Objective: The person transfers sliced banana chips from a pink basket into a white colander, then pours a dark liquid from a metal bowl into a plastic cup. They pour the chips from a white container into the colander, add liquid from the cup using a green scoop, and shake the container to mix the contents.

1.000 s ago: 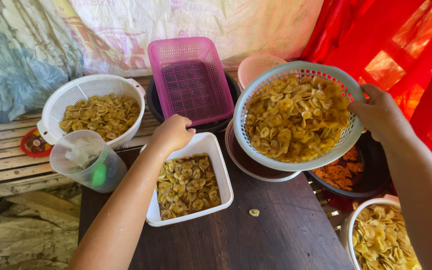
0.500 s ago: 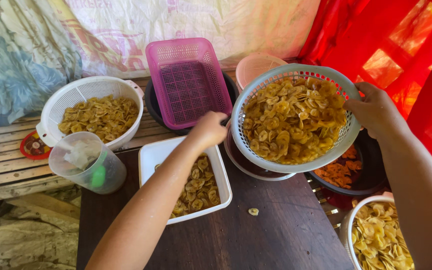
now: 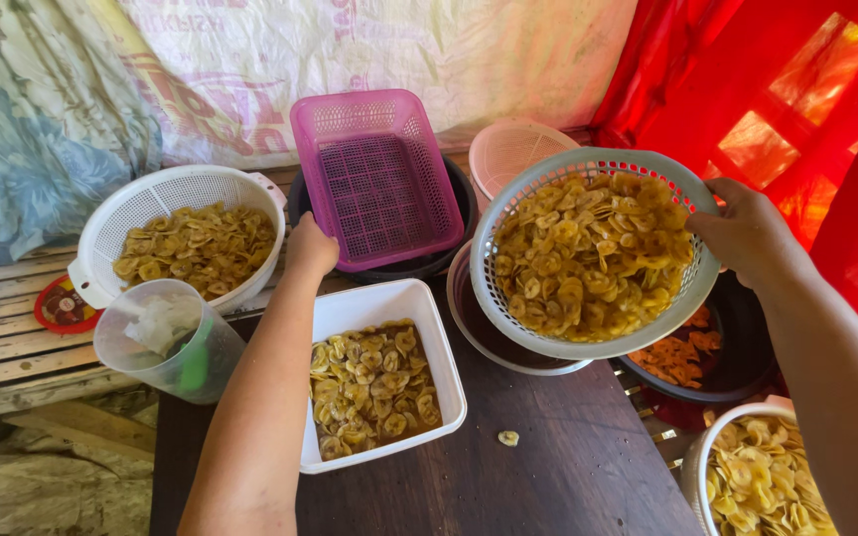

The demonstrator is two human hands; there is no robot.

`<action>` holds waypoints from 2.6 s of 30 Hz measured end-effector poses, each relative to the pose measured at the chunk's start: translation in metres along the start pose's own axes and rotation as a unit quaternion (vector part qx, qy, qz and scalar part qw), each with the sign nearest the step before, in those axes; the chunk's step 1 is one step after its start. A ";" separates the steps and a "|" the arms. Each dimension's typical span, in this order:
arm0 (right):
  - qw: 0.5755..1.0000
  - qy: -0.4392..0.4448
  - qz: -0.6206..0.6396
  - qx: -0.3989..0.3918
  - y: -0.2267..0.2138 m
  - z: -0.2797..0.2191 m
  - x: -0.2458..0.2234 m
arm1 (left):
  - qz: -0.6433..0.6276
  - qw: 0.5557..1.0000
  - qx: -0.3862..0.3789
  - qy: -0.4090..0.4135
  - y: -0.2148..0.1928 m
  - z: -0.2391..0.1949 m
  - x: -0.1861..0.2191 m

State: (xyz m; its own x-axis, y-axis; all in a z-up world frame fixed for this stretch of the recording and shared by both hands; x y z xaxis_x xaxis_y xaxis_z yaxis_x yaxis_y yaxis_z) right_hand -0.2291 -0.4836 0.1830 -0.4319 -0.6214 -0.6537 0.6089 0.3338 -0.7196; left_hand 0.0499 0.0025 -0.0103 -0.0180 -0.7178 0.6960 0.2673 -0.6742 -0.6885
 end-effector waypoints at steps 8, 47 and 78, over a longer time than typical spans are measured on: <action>0.999 -0.036 0.040 -0.001 0.019 0.033 -0.021 | 0.025 0.999 -0.015 -0.016 0.008 0.008 -0.001; 0.796 -0.479 -0.198 0.313 0.289 0.010 -0.296 | -0.029 0.998 -0.041 -0.044 0.003 0.000 0.003; 0.703 -0.617 -0.042 0.352 0.192 -0.018 -0.192 | -0.038 0.998 0.053 0.025 0.005 0.006 -0.006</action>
State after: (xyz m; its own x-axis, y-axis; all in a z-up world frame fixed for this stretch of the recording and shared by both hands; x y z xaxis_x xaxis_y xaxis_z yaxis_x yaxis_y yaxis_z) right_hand -0.0410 -0.2879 0.1656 0.1544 -0.9044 0.3977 0.9817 0.0950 -0.1650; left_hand 0.0568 0.0044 -0.0166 -0.0886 -0.6750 0.7324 0.3639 -0.7064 -0.6071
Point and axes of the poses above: each hand's wrist, its own z-axis towards the middle knuckle, its own y-axis out of the palm, x = y × z, the point moved 4 cm from there along z, towards the middle knuckle, and after that the axes turned 15 degrees about x, right-handed, at the moved point
